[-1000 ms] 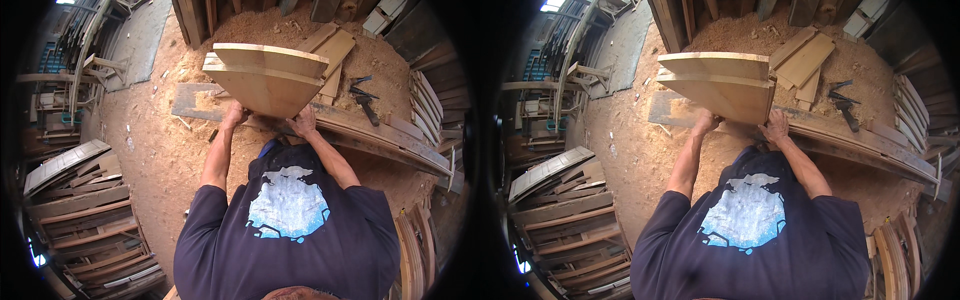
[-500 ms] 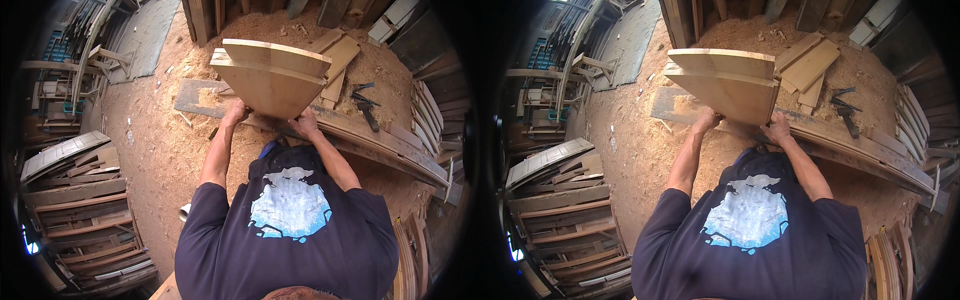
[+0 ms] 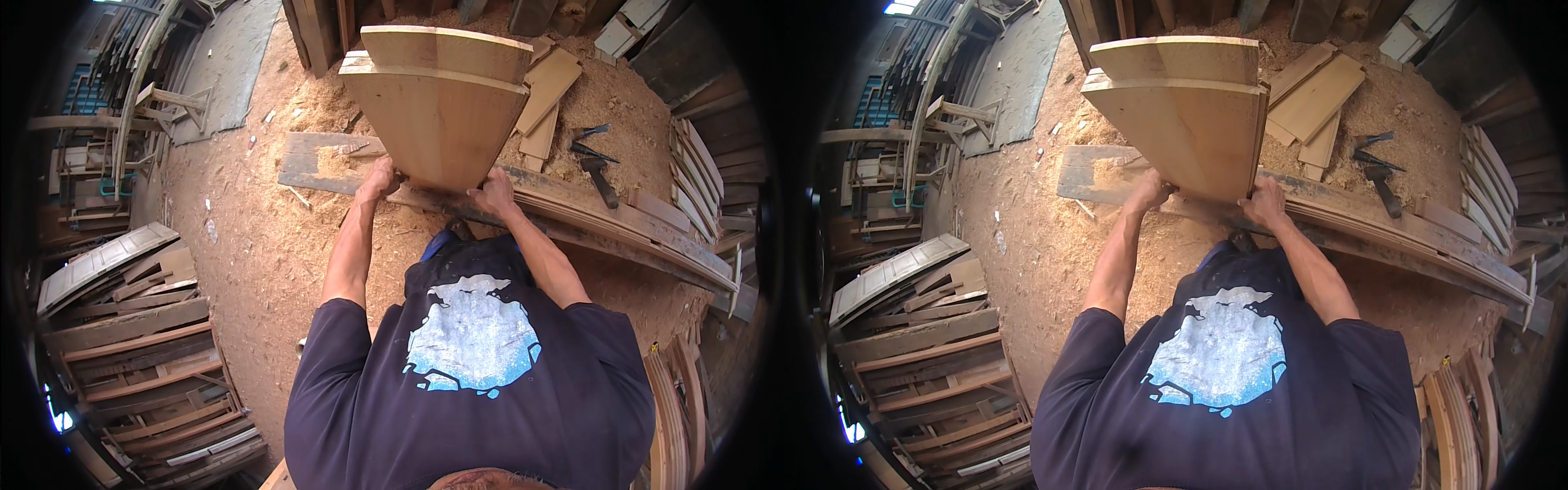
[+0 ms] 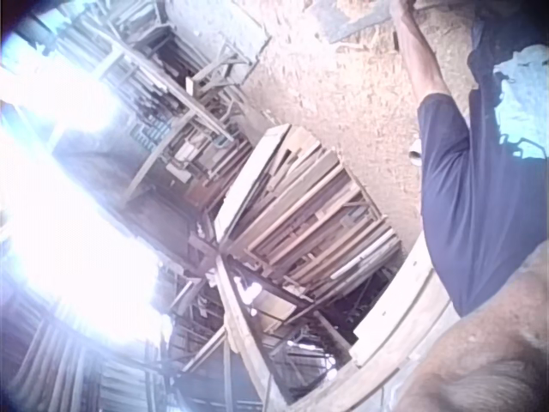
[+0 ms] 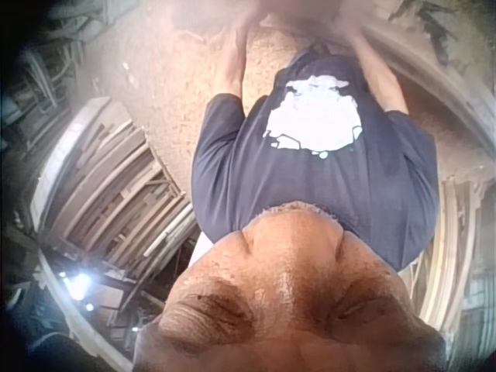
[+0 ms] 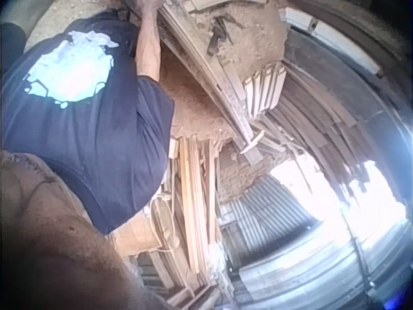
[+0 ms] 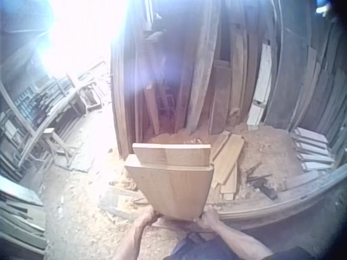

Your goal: The person uses a chisel and mallet to carve a small cylindrical piece of wood while seated on the floor. They repeatedly strike the chisel to shape the wood, then set the tools aside and handle several flat wooden boards.

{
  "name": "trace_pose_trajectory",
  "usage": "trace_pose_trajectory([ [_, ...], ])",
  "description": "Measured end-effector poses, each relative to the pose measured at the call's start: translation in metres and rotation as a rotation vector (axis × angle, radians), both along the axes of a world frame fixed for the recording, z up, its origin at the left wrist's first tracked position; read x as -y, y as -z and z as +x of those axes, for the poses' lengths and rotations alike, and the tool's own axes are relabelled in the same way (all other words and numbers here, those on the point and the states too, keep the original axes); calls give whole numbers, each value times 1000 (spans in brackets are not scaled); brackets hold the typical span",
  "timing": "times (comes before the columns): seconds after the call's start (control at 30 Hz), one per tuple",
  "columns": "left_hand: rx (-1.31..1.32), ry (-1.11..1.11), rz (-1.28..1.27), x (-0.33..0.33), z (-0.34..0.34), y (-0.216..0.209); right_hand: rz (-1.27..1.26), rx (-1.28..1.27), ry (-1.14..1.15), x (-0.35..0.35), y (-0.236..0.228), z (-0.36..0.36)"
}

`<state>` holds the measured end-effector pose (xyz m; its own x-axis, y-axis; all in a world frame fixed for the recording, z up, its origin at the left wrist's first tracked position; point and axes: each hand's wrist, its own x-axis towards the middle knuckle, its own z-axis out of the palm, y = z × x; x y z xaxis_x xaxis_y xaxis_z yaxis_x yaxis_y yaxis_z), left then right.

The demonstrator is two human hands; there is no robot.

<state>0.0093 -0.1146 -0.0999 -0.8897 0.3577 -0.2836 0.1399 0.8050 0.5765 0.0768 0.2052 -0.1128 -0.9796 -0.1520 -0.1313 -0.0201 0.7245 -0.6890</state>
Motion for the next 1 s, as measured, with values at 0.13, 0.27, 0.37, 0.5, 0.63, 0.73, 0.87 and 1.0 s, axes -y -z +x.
trace_pose_trajectory([
  [0.13,20,27,-29,-9,-2,-18,-5,84,10,-3,1,-6],
  [0.27,-47,75,12,-6,3,-16,105,94,35,1,-4,1],
  [0.37,15,49,107,1,2,2,135,-2,30,3,-1,9],
  [0.5,-14,27,167,2,2,23,120,-10,-4,2,0,10],
  [0.63,-17,27,139,-10,-1,7,85,-346,66,-9,42,16],
  [0.73,-78,60,143,-10,-3,18,-183,136,-74,-21,-6,-6],
  [0.87,-134,92,150,-4,-2,31,-761,-33,32,-11,-104,-16],
  [1.0,-121,75,163,-8,-5,27,-1036,111,27,-10,-136,-33],
])
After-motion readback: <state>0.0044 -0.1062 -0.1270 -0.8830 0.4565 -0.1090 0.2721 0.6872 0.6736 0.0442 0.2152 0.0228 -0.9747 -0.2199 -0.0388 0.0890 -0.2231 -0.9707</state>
